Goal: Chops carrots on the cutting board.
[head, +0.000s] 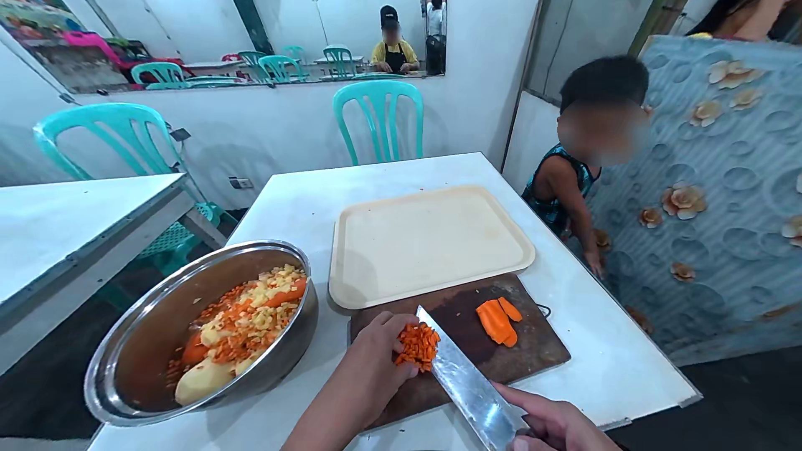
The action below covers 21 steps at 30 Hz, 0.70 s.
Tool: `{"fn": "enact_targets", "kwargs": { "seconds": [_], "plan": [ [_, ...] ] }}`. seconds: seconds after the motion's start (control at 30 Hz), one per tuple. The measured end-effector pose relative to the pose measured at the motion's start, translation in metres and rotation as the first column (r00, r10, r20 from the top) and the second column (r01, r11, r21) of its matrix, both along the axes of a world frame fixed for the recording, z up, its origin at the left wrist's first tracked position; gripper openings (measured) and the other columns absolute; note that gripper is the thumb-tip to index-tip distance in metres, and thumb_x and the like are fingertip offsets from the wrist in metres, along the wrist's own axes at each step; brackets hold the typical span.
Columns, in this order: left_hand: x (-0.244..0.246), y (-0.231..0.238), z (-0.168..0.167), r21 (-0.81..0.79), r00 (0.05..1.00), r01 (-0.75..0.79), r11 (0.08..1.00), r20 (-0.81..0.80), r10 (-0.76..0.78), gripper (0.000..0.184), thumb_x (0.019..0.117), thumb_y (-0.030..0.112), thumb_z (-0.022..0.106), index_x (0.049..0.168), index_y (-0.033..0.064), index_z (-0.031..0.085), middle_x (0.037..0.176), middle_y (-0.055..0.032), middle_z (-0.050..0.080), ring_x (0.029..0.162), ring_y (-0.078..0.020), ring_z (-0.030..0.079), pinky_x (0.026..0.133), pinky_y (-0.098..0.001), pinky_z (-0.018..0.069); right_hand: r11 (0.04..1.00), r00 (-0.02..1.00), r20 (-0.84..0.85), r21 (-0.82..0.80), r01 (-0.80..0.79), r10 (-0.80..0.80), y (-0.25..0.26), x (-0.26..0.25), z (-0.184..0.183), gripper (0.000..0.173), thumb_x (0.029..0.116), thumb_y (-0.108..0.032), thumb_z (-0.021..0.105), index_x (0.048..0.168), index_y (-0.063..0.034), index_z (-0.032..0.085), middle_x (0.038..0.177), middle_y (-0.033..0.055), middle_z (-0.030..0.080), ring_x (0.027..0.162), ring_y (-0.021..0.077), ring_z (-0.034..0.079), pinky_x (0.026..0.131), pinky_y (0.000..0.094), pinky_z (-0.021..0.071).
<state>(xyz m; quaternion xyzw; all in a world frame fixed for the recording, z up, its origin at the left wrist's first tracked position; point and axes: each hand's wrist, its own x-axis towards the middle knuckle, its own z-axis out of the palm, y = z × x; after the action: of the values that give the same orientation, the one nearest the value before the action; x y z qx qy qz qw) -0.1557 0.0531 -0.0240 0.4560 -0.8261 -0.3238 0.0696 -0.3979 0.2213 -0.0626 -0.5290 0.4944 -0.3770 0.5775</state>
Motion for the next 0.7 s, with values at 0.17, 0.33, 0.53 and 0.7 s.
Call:
{"fn": "enact_targets", "kwargs": {
  "seconds": [0.17,0.33,0.53,0.7],
  "plan": [
    [-0.001,0.0,-0.006,-0.01,0.995,-0.054,0.999,-0.08,0.053,0.047,0.0868,0.009,0.079,0.131,0.0109,0.066,0.128,-0.0117,0.063,0.101,-0.0186,0.069,0.085,-0.0305,0.0599,1.0,0.999,0.047,0.008,-0.013,0.012,-0.005,0.002,-0.004,0.055,0.1024,-0.009,0.055,0.154,0.0011,0.039,0.094,0.0053,0.074,0.057,0.0094,0.064,0.054,0.0286,0.057],
    [0.001,-0.002,-0.011,-0.004,0.981,-0.061,0.998,-0.183,0.06,0.041,0.0843,0.009,0.081,0.124,0.0101,0.07,0.122,-0.0091,0.066,0.099,-0.0153,0.07,0.084,-0.0283,0.0602,0.999,0.997,0.07,0.008,-0.031,0.03,-0.008,0.001,-0.001,0.053,0.1025,-0.008,0.054,0.153,0.0002,0.041,0.094,0.0056,0.074,0.058,0.0095,0.064,0.053,0.0286,0.0569],
    [0.003,-0.003,0.007,0.051,0.981,-0.074,0.996,-0.175,0.082,0.041,0.0867,0.01,0.08,0.126,0.0092,0.069,0.124,-0.0097,0.065,0.099,-0.0143,0.069,0.086,-0.027,0.0585,0.998,0.998,0.042,-0.034,-0.046,0.047,-0.01,0.0,0.017,0.052,0.1027,-0.007,0.053,0.153,0.0015,0.041,0.093,0.0036,0.074,0.057,0.0088,0.064,0.051,0.0279,0.0561],
    [0.019,-0.007,0.014,-0.07,0.97,-0.11,0.991,-0.225,0.091,0.04,0.0811,0.011,0.084,0.12,0.01,0.073,0.114,-0.0099,0.07,0.092,-0.0178,0.071,0.083,-0.0348,0.0616,0.993,0.994,0.023,-0.059,-0.102,0.104,-0.022,0.005,0.035,0.051,0.103,-0.009,0.054,0.153,-0.0024,0.045,0.099,0.0071,0.074,0.061,0.0092,0.063,0.053,0.028,0.0555]
  ]
}}
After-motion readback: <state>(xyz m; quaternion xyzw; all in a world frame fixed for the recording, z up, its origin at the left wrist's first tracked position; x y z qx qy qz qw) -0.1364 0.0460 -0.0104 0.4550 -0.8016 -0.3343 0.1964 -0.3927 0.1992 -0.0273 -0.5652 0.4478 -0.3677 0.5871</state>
